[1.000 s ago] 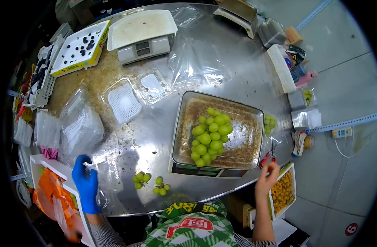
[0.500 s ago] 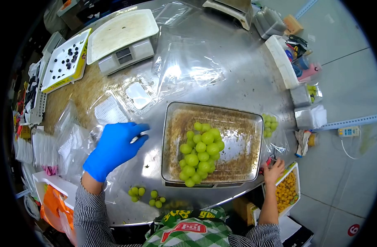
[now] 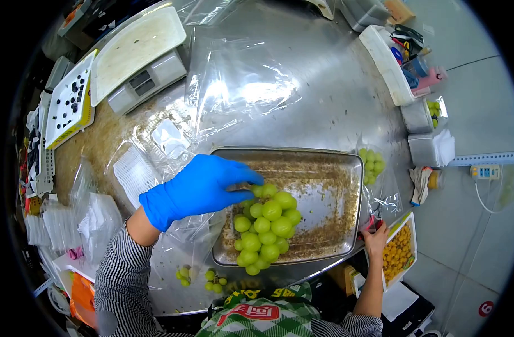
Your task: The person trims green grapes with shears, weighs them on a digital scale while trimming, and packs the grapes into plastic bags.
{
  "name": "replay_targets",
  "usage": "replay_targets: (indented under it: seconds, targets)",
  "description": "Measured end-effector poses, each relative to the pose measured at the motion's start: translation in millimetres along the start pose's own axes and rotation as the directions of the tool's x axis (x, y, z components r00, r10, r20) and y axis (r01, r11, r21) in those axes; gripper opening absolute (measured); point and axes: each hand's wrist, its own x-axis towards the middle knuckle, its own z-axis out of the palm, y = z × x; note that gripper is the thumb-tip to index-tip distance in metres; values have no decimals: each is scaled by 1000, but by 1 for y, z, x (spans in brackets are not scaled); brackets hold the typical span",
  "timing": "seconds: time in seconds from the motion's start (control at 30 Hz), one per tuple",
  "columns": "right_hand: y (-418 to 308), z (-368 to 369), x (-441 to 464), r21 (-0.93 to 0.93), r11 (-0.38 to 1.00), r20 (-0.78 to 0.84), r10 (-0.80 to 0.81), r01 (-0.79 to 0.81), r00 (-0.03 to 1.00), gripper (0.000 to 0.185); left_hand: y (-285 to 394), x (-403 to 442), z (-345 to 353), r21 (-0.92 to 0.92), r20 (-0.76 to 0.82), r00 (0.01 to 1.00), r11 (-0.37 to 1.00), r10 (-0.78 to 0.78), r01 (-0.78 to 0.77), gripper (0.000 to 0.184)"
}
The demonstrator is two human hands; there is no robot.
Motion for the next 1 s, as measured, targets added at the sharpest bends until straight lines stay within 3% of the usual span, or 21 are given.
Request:
replay_targets:
  seconds: [0.1, 0.13, 0.17, 0.2, 0.23, 0.3, 0.37, 0.43, 0.5, 0.6, 0.7, 0.73, 0.83, 1.0]
  targets:
    - [14, 12, 0, -1, 994, -169, -108, 110, 980, 57, -4, 3, 1, -42, 1, 1000, 999, 19, -19, 28]
    - [23, 10, 5, 310, 948, -91, 106, -73, 990, 50, -4, 3, 0, -39, 8, 1000, 999, 21, -20, 28]
    - [38, 6, 13, 572, 779, 48, 283, -259, 958, 43, -4, 3, -1, -37, 14, 1000, 999, 21, -21, 28]
    - [23, -8, 11, 748, 511, 230, 400, -424, 887, 36, -4, 2, -2, -37, 20, 1000, 999, 22, -21, 28]
    - [10, -28, 4, 916, 210, 262, 327, -340, 908, 17, -6, 2, -1, -74, 16, 1000, 997, 19, -18, 28]
    - [-26, -66, -2, 985, 109, 92, 317, -132, 944, 22, -11, 0, 2, -148, 6, 1000, 989, 18, -17, 27]
    - [-101, -123, -19, 986, 143, -91, 3, 90, 996, 32, -14, -2, 5, -214, -12, 1000, 977, 16, -18, 27]
    - [-165, -168, -37, 889, 396, -108, -303, 228, 947, 45, -16, -2, 6, -243, -25, 999, 970, 20, -26, 27]
    - [-207, -210, -43, 631, 645, 148, -645, 431, 750, 51, -18, -3, 7, -240, -40, 999, 970, 27, -36, 26]
    - [-290, -239, -51, 391, 478, 338, -870, 787, 360, 55, -20, -4, 10, -219, -57, 998, 975, 33, -45, 25]
    - [-339, -251, -46, 315, 441, 527, -818, 840, 232, 57, -19, -4, 9, -215, -51, 998, 975, 38, -48, 25]
    - [-347, -247, -41, 333, 372, 507, -845, 866, 169, 52, -21, -4, 9, -231, -55, 997, 971, 49, -61, 25]
    - [-384, -254, -36, 266, 400, 697, -709, 877, 112, 48, -27, -3, 12, -256, -66, 995, 962, 76, -91, 25]
    - [-412, -251, -28, 234, 403, 785, -615, 885, 72, 44, -28, -2, 10, -222, -15, 998, 973, 63, -64, 25]
